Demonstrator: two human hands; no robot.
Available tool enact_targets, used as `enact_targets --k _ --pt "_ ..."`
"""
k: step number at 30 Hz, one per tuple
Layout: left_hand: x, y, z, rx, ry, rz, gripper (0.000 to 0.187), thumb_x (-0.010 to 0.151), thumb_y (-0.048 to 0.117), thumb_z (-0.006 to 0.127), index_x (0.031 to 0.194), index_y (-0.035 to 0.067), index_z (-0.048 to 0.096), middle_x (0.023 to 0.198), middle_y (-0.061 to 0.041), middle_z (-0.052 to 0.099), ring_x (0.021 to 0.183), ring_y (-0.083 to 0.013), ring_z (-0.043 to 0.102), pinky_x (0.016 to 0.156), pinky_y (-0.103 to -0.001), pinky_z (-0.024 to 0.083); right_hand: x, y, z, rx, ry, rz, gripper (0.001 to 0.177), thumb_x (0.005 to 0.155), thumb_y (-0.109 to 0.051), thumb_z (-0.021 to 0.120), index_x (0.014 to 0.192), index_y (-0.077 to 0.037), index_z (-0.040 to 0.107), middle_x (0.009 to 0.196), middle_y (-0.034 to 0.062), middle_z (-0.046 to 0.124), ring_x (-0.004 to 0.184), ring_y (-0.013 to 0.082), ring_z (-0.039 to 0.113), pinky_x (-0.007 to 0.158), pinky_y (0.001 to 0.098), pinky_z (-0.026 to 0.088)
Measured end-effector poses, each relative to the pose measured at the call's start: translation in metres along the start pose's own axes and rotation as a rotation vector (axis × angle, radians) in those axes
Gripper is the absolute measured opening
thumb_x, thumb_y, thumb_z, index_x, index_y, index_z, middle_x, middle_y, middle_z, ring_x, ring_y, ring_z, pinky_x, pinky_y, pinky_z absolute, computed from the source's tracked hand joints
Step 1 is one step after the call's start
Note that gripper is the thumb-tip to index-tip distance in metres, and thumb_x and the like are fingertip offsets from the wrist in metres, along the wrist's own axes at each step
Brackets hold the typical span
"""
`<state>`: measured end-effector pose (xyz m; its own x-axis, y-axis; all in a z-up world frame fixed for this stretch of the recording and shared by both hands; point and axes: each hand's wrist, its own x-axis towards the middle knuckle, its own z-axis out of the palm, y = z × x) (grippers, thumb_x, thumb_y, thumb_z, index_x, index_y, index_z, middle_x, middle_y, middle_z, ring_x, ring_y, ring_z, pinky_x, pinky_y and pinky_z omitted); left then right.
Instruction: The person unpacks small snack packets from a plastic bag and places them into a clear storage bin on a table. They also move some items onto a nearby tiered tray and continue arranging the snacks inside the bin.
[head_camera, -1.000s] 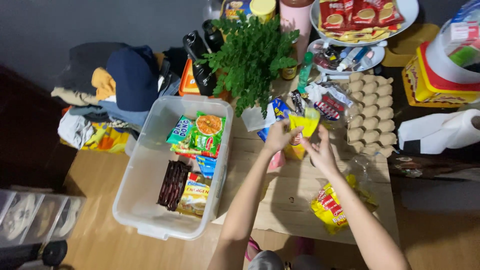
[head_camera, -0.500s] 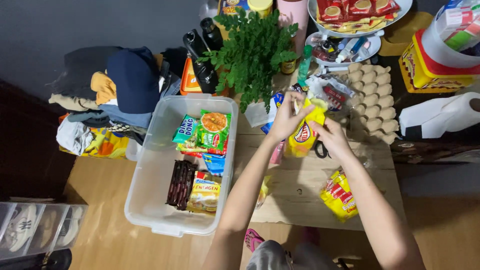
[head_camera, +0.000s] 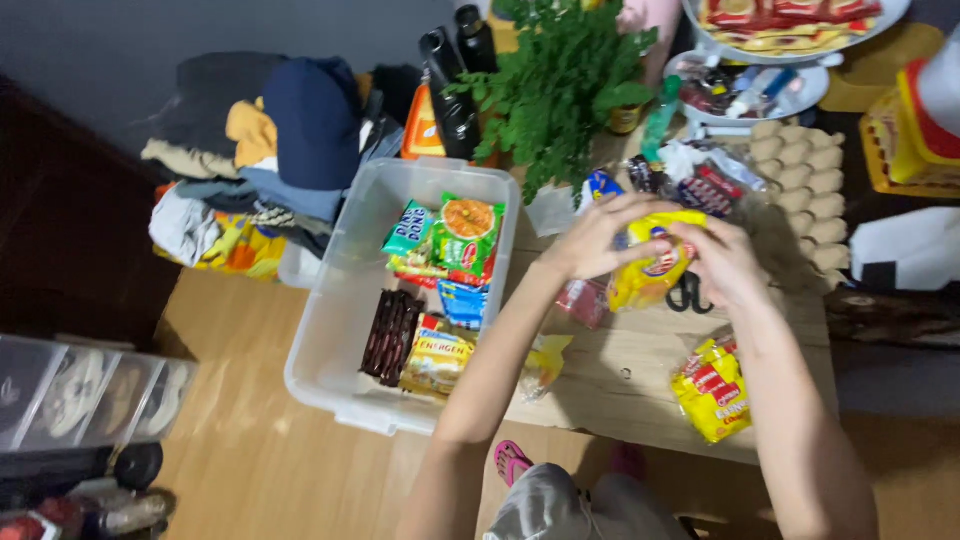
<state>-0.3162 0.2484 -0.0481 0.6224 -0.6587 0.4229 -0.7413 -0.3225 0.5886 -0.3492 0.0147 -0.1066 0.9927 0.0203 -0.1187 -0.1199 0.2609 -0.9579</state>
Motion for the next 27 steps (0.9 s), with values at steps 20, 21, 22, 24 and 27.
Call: enact_targets --k 20,21,22,24,27 --pt "-0.014 0.013 -0.021 -0.178 0.221 -0.038 0.088 0.091 0.034 0.082 0.151 0.002 0.025 0.147 -0.024 0.051 0.14 -0.0397 0.053 0.122 -0.044 0.042 -0.02 -0.067 0.077 0.353 -0.234 -0.017 0.028 0.105 -0.011 0.062 0.133 -0.003 0.06 0.128 0.0092 0.066 0.12 0.0207 0.061 0.103 0.0396 0.051" --pt "-0.016 0.018 -0.029 -0.175 0.272 -0.075 0.087 0.091 0.034 0.082 0.151 0.001 0.027 0.147 -0.025 0.05 0.141 -0.0406 0.052 0.12 -0.045 0.042 -0.026 -0.075 0.09 0.313 -0.289 -0.081 0.033 0.103 -0.007 0.062 0.136 -0.004 0.058 0.132 0.0085 0.064 0.124 0.02 0.059 0.107 0.0389 0.049" --pt "-0.018 0.019 -0.029 -0.171 0.275 -0.077 0.087 0.091 0.034 0.082 0.151 0.001 0.027 0.147 -0.025 0.05 0.141 -0.0406 0.052 0.12 -0.045 0.042 -0.027 -0.072 0.095 0.313 -0.294 -0.08 0.033 0.103 -0.007 0.062 0.136 -0.004 0.058 0.132 0.0085 0.064 0.124 0.02 0.059 0.107 0.0389 0.049" --pt "-0.022 0.02 -0.031 -0.148 0.347 -0.069 0.086 0.092 0.034 0.078 0.152 0.0 0.027 0.15 -0.025 0.049 0.142 -0.0396 0.051 0.121 -0.044 0.042 -0.028 -0.069 0.106 0.194 -0.212 -0.174 0.042 0.1 -0.004 0.062 0.141 -0.006 0.054 0.136 0.0065 0.061 0.128 0.0178 0.058 0.11 0.0369 0.049" --pt "-0.024 0.02 -0.029 -0.289 0.367 -0.146 0.089 0.091 0.035 0.077 0.154 0.0 0.026 0.148 -0.024 0.051 0.139 -0.0378 0.055 0.118 -0.043 0.045 -0.025 -0.052 0.103 0.151 -0.156 -0.237 0.041 0.104 -0.001 0.062 0.143 -0.004 0.05 0.139 0.0073 0.059 0.129 0.0178 0.058 0.111 0.0363 0.049"
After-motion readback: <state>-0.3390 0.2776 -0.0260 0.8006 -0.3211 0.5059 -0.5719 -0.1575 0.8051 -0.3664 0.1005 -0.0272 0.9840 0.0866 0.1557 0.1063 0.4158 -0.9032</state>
